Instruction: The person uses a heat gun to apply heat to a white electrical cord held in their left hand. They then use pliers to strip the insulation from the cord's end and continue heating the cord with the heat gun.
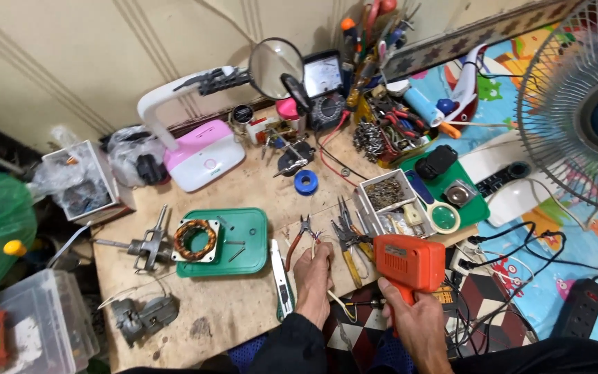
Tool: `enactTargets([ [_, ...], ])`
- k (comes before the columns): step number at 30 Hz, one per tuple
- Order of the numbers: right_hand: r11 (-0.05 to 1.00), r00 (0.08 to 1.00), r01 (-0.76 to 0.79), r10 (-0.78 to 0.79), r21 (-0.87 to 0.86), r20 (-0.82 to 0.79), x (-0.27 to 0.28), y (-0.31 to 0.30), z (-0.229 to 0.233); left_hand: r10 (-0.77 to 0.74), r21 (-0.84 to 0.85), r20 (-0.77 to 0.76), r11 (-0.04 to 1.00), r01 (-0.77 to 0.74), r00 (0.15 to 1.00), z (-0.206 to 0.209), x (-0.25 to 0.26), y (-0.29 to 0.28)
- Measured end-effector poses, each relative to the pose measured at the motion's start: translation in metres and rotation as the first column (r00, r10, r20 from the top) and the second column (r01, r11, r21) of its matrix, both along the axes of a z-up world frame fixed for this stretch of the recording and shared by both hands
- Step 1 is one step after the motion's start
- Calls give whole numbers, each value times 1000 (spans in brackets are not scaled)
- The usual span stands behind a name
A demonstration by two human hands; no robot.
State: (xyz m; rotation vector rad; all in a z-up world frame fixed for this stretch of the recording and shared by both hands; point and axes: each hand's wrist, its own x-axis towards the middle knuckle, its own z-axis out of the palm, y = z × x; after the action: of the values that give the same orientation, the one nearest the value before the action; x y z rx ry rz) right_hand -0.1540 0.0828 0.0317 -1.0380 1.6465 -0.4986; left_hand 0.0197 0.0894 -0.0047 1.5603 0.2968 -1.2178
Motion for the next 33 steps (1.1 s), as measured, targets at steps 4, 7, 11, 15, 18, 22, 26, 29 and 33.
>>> enactTargets([
  [4,998,999,50,-50,46,10,-1,-4,3,-28,117,68,993,20,997,-9,1,-24],
  [7,998,999,44,-45,52,6,-1,-6,4,-102,239,147,969,65,984,-19,1,-34],
  [11,997,997,60,-63,56,51,-2,-7,-5,-91,285,163,958,41,982,-40,7,-40],
  [15,993,991,92,-99,78,87,1,-7,-2,71,168,53,983,-79,996,-28,13,-35],
  [18,992,992,84,-92,89,85,2,-5,-2,41,151,80,987,-52,996,-31,19,-26],
  [22,987,990,108,-118,120,74,5,-6,0,-69,136,141,989,50,988,-35,12,-27],
  [26,990,992,96,-103,99,66,2,-6,-4,-175,284,230,953,105,957,-35,8,-40],
  [29,989,991,103,-111,102,76,3,-7,-4,-125,273,222,960,61,967,-54,11,-42],
  [33,983,981,143,-156,111,117,4,-6,-4,85,50,36,995,-87,996,-58,17,-34],
])
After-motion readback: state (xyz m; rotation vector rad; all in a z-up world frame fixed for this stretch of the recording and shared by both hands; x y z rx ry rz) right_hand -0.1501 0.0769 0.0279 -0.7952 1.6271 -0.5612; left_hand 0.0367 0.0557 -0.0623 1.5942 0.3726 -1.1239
